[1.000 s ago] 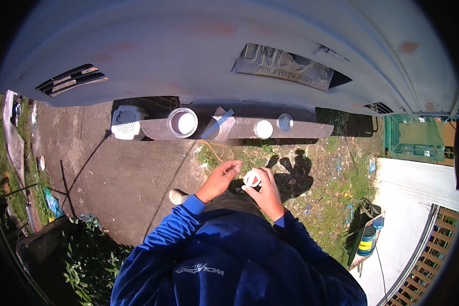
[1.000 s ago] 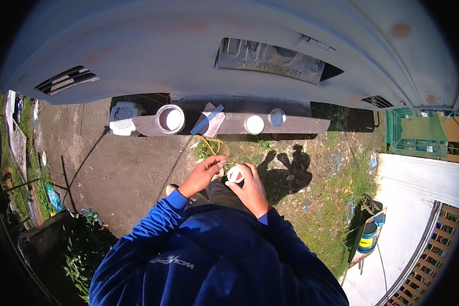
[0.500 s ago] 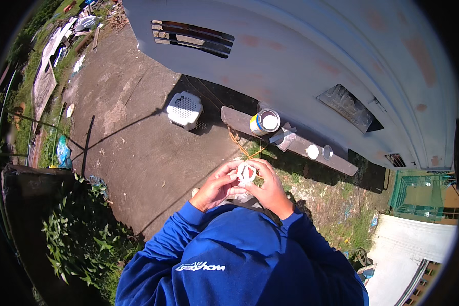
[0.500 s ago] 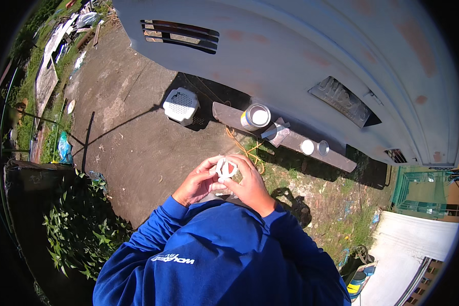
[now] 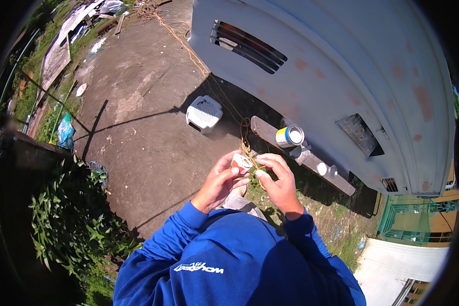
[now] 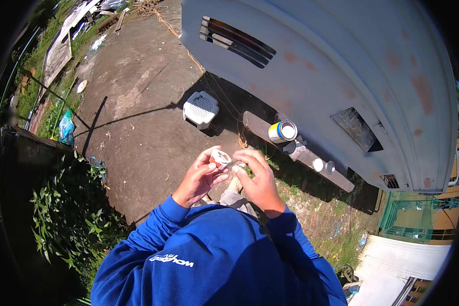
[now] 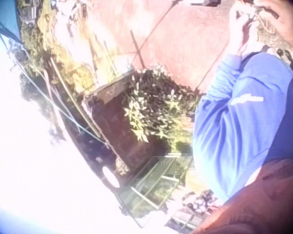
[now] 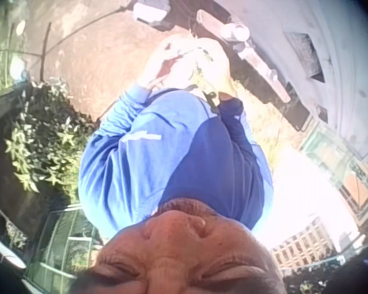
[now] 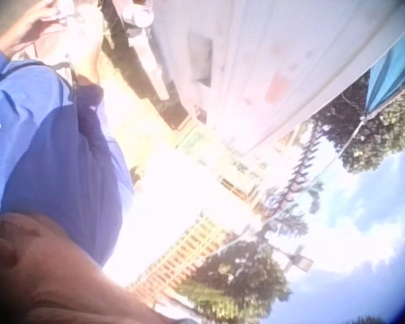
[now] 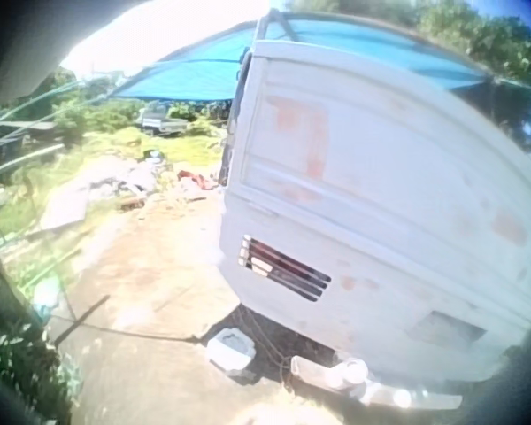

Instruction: The person uses pliers and a metal bar to pry and adjust the rim of a vehicle tire. They then walk to the rear of the vehicle and handle several small paint cans and a plastic bag, placing them on the bumper.

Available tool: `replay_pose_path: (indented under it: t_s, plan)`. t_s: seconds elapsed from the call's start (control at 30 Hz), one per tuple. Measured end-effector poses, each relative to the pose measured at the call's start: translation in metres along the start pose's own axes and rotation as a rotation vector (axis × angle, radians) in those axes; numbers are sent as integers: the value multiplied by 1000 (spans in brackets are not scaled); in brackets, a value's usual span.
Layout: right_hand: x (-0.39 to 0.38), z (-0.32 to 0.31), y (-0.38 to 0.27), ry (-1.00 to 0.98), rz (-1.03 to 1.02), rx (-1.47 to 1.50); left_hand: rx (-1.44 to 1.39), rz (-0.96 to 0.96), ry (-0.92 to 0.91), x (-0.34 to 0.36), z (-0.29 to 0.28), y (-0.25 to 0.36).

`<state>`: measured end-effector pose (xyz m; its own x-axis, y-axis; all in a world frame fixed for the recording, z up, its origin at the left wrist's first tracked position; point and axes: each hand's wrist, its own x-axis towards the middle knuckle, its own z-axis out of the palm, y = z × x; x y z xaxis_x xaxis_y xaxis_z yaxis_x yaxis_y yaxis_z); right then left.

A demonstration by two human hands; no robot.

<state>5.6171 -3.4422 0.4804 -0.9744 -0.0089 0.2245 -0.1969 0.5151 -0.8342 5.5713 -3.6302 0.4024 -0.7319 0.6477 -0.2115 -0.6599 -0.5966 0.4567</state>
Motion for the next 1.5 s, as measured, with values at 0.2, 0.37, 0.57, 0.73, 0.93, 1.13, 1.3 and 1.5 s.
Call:
replay_pose_path:
  t_s: [0.2, 0.37, 0.57, 0.73, 0.93, 1.13, 1.3, 1.5]
  plan:
    - [12, 28, -16, -20, -144, -92, 55, 107, 63, -16, -6, 18]
    - [23, 36, -19, -27, -299, -321, 93, 99, 102, -19, -6, 23]
    - [31, 33, -17, -56, -394, -499, 198, 104, 150, -19, 4, 27]
    - [36, 24, -24, -235, -444, -559, 344, 11, 106, -14, -13, 26]
    - [35, 11, -20, -583, -354, -362, 510, -205, -217, -24, -29, 37]
    - [29, 6, -11, -685, -91, 13, 476, -318, -451, -35, -36, 25]
    - [22, -6, 2, -535, 337, 432, 318, -333, -426, -52, -40, 22]
    - [4, 12, 8, -427, 53, 430, 24, -298, -350, -53, -26, 18]
